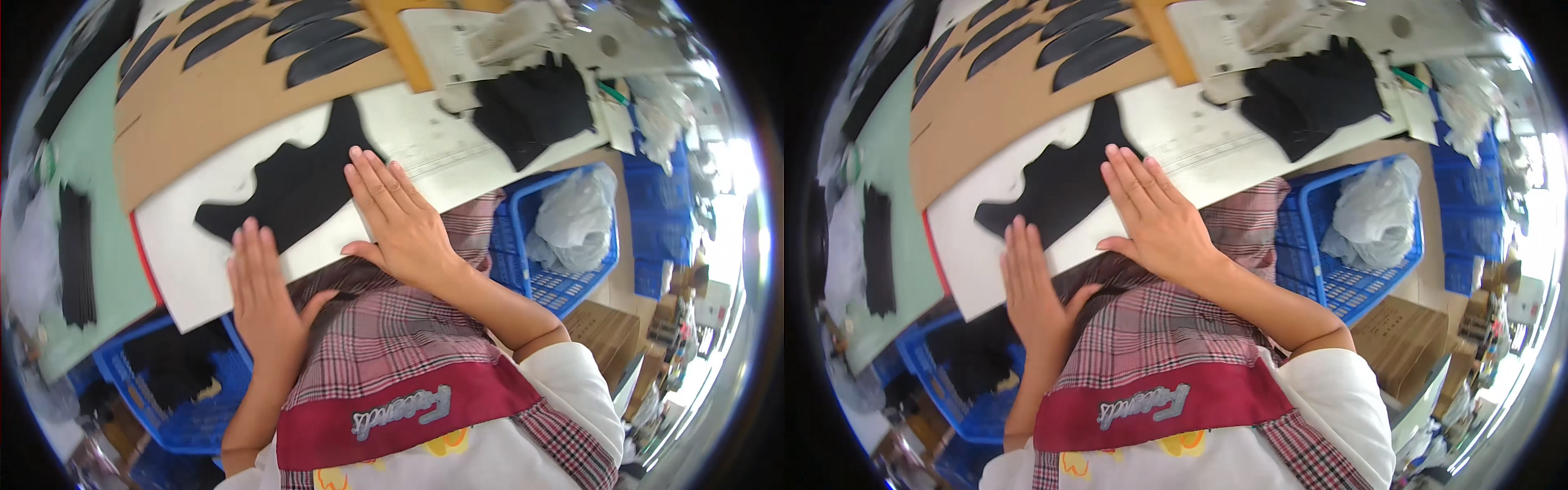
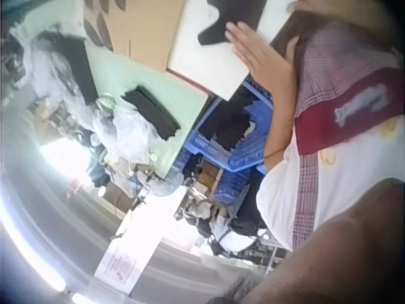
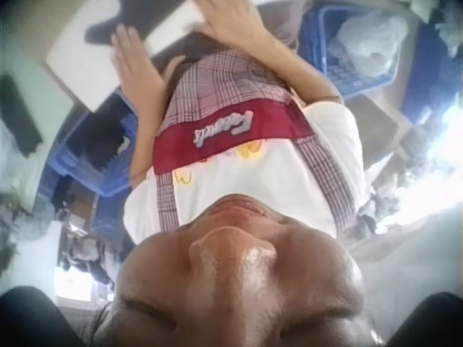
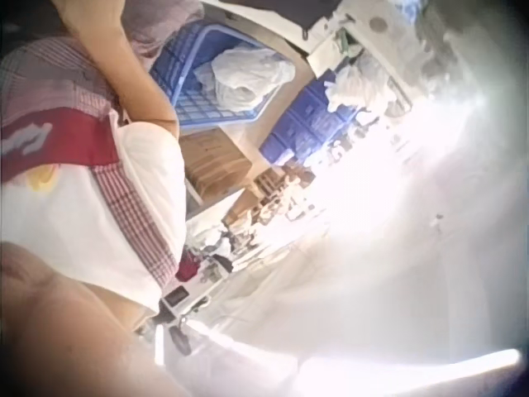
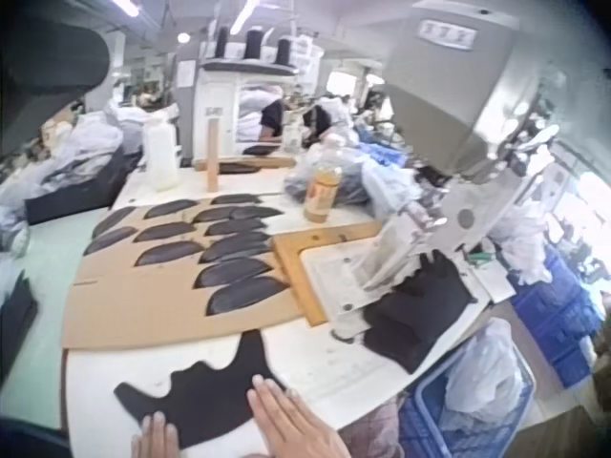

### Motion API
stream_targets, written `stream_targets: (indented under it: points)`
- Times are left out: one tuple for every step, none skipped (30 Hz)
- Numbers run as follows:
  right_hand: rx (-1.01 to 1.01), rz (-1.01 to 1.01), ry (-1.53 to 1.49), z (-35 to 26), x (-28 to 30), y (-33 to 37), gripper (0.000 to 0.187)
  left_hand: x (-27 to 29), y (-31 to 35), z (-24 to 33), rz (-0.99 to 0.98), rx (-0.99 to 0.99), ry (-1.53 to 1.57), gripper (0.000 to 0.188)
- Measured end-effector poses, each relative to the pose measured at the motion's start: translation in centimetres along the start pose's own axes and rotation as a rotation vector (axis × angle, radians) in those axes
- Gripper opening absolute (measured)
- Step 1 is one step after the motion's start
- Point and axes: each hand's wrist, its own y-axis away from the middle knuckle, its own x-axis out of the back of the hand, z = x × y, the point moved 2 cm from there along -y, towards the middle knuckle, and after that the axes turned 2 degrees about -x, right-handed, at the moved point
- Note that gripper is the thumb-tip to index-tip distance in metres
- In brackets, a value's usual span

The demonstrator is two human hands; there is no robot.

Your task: The person aligns black fabric pieces on a white cutting mat using a ruler and a cardboard template. They repeatedly pick up a fabric piece, position it against the ruler, and place it on the template to ensure correct sizing before moving it to a stack on the right.

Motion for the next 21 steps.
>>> stream_targets:
  points:
    - [-0.055, 0.014, 0.043, 1.3, 0.8, 0.6, 0.086, 0.5, -0.1, 0.2, -0.017, 0.003, 0.006, 0.101]
    - [-0.093, 0.083, 0.059, 2.7, 1.8, 1.2, 0.083, 1.0, -0.2, 0.1, -0.024, 0.014, 0.001, 0.104]
    - [-0.129, 0.151, 0.077, 4.2, 3.1, 1.8, 0.079, 1.4, -0.8, 0.3, 0.003, 0.010, 0.039, 0.105]
    - [-0.148, 0.219, 0.074, 5.5, 4.1, 2.3, 0.076, 1.5, -1.7, 0.5, 0.032, 0.004, 0.039, 0.105]
    - [-0.177, 0.330, 0.132, 7.2, 6.0, 2.5, 0.066, 1.4, -2.6, 1.0, 0.063, 0.001, 0.040, 0.106]
    - [-0.239, 0.450, 0.141, 9.0, 7.6, 2.8, 0.058, 0.9, -3.4, 1.5, 0.028, -0.034, 0.049, 0.107]
    - [-0.354, 0.542, 0.139, 10.4, 8.8, 2.9, 0.055, 0.6, -3.7, 2.1, -0.034, -0.091, 0.060, 0.100]
    - [-0.439, 0.567, 0.187, 11.6, 9.4, 3.0, 0.051, 0.1, -3.5, 2.6, -0.048, -0.154, 0.069, 0.092]
    - [-0.515, 0.592, 0.231, 12.8, 10.0, 3.0, 0.047, -0.3, -3.0, 3.1, -0.056, -0.211, 0.075, 0.085]
    - [-0.518, 0.586, 0.234, 13.7, 10.4, 3.1, 0.044, -0.4, -2.4, 3.6, 0.004, -0.226, 0.039, 0.063]
    - [-0.514, 0.575, 0.224, 14.4, 10.2, 3.4, 0.041, 0.0, -2.1, 3.6, -0.005, -0.261, 0.040, 0.059]
    - [-0.506, 0.561, 0.212, 14.8, 10.2, 3.4, 0.039, 0.5, -1.8, 3.3, -0.014, -0.290, 0.042, 0.054]
    - [-0.458, 0.620, 0.219, 15.0, 10.7, 3.1, 0.029, 1.1, -1.6, 3.2, -0.023, -0.312, 0.043, 0.050]
    - [-0.484, 0.624, 0.174, 15.2, 10.8, 3.1, 0.028, 2.4, -2.3, 3.2, 0.002, -0.298, 0.058, 0.039]
    - [-0.492, 0.626, 0.121, 15.4, 11.0, 2.9, 0.026, 3.4, -2.4, 2.3, 0.086, -0.254, 0.111, 0.034]
    - [-0.552, 0.604, 0.119, 15.1, 11.5, 3.0, 0.025, 4.9, -2.4, 1.3, 0.131, -0.181, 0.065, 0.032]
    - [-0.598, 0.581, 0.114, 14.9, 11.8, 3.0, 0.024, 6.6, -2.5, 0.2, 0.184, -0.100, 0.013, 0.030]
    - [-0.571, 0.601, 0.143, 15.0, 11.7, 3.3, 0.023, 8.4, -2.7, -1.4, 0.297, 0.035, 0.023, 0.029]
    - [-0.552, 0.618, 0.169, 15.1, 11.7, 3.7, 0.023, 10.3, -3.2, -3.1, 0.406, 0.164, 0.028, 0.029]
    - [-0.467, 0.621, 0.218, 15.1, 11.9, 3.9, 0.023, 12.3, -3.9, -4.6, 0.577, 0.165, -0.072, 0.028]
    - [-0.392, 0.633, 0.280, 14.2, 12.4, 3.9, 0.023, 14.0, -4.7, -6.5, 0.740, 0.145, -0.169, 0.027]
